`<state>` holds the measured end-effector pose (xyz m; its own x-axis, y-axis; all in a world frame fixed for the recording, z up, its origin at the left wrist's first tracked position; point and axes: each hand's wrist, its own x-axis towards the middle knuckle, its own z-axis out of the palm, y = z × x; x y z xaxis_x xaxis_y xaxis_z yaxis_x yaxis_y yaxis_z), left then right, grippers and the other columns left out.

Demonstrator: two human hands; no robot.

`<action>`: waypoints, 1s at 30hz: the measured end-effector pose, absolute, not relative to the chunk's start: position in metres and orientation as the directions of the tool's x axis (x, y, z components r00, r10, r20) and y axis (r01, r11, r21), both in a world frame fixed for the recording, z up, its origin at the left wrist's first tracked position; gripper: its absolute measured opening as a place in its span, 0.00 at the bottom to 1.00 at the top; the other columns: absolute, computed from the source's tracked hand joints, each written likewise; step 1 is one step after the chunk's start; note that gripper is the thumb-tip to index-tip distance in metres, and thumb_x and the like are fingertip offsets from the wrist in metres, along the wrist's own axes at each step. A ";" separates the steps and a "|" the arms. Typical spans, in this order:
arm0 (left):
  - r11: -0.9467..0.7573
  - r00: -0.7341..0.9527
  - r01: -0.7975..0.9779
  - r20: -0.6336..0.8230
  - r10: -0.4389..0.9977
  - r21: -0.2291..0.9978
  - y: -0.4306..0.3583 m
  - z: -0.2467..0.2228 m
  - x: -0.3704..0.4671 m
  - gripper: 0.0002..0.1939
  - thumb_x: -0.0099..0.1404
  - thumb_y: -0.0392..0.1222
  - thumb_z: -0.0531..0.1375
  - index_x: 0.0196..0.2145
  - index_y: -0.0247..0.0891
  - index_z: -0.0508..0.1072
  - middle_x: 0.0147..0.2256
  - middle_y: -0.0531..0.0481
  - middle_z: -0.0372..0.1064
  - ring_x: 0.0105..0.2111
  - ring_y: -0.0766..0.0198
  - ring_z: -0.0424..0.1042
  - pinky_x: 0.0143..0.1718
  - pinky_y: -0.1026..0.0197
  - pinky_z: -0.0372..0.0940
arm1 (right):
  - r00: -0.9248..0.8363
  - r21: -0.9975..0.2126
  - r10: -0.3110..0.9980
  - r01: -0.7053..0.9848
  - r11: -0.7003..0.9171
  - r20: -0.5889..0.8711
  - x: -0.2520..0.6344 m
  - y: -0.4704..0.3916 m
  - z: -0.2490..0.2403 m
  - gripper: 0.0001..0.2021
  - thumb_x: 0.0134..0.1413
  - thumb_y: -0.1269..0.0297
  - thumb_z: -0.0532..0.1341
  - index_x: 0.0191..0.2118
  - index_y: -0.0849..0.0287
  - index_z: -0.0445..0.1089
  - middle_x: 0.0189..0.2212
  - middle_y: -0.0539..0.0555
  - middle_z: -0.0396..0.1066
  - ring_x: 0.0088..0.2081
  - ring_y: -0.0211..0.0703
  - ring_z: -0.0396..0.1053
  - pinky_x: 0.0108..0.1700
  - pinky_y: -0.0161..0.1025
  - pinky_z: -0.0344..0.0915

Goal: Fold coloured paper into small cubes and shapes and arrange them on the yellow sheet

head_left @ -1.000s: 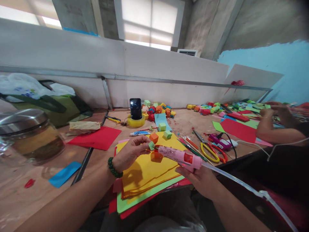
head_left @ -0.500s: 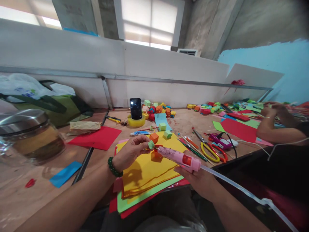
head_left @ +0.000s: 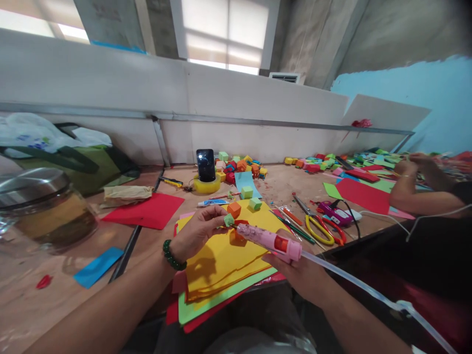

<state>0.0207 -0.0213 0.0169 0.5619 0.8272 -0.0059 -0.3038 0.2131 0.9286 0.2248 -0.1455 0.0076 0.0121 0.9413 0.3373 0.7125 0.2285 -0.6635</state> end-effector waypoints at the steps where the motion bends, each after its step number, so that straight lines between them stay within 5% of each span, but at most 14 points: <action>1: 0.210 0.563 -0.299 -0.005 0.826 0.931 -0.021 0.017 0.021 0.18 0.40 0.45 0.74 0.25 0.34 0.73 0.26 0.53 0.70 0.27 0.68 0.69 0.29 0.67 0.65 | 0.018 -0.663 0.938 0.712 0.232 0.347 0.225 -0.145 0.008 0.14 0.56 0.52 0.57 0.28 0.56 0.60 0.24 0.48 0.64 0.26 0.38 0.61 0.28 0.36 0.59; 10: 0.201 0.565 -0.287 -0.004 0.825 0.937 -0.021 0.018 0.020 0.15 0.43 0.42 0.73 0.25 0.34 0.72 0.25 0.53 0.70 0.27 0.68 0.70 0.30 0.66 0.66 | -0.006 -0.650 0.955 0.732 0.206 0.296 0.229 -0.144 0.000 0.11 0.58 0.53 0.57 0.34 0.56 0.66 0.28 0.50 0.69 0.30 0.41 0.65 0.32 0.38 0.63; 15: 0.193 0.552 -0.276 -0.009 0.834 0.942 -0.021 0.015 0.021 0.17 0.41 0.45 0.74 0.25 0.35 0.72 0.25 0.53 0.71 0.27 0.68 0.70 0.30 0.66 0.66 | -0.046 -0.730 0.925 0.600 0.327 0.377 0.227 -0.148 0.002 0.10 0.57 0.55 0.58 0.39 0.54 0.70 0.30 0.52 0.71 0.30 0.42 0.67 0.31 0.38 0.65; 21: 0.148 0.556 -0.223 0.001 0.831 0.964 -0.027 0.027 0.019 0.16 0.43 0.44 0.72 0.25 0.36 0.72 0.25 0.52 0.71 0.25 0.67 0.70 0.29 0.65 0.66 | 0.308 -0.771 0.755 0.506 0.385 0.579 0.258 -0.114 0.028 0.16 0.48 0.48 0.62 0.33 0.57 0.71 0.22 0.50 0.66 0.23 0.39 0.61 0.24 0.36 0.60; 26: 0.138 0.496 -0.184 -0.030 0.868 0.973 -0.026 0.029 0.019 0.17 0.41 0.45 0.73 0.24 0.35 0.71 0.23 0.55 0.67 0.23 0.69 0.67 0.26 0.67 0.64 | 0.496 -0.736 0.688 0.672 0.081 0.529 0.313 -0.056 0.055 0.22 0.47 0.43 0.59 0.22 0.60 0.66 0.17 0.48 0.59 0.22 0.36 0.57 0.25 0.35 0.53; 30: 0.143 0.486 -0.193 -0.032 0.874 0.971 -0.020 0.022 0.019 0.17 0.41 0.44 0.73 0.24 0.35 0.72 0.22 0.55 0.67 0.23 0.70 0.67 0.26 0.68 0.64 | 0.463 -0.556 0.821 0.800 -0.225 0.334 0.343 -0.018 0.051 0.22 0.53 0.46 0.56 0.21 0.60 0.63 0.15 0.47 0.57 0.22 0.37 0.57 0.26 0.35 0.50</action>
<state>0.0192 -0.0201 0.0225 0.4856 0.8736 -0.0321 -0.1934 0.1432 0.9706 0.3429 -0.0176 0.0510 0.4631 0.8210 0.3338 0.7999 -0.2250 -0.5563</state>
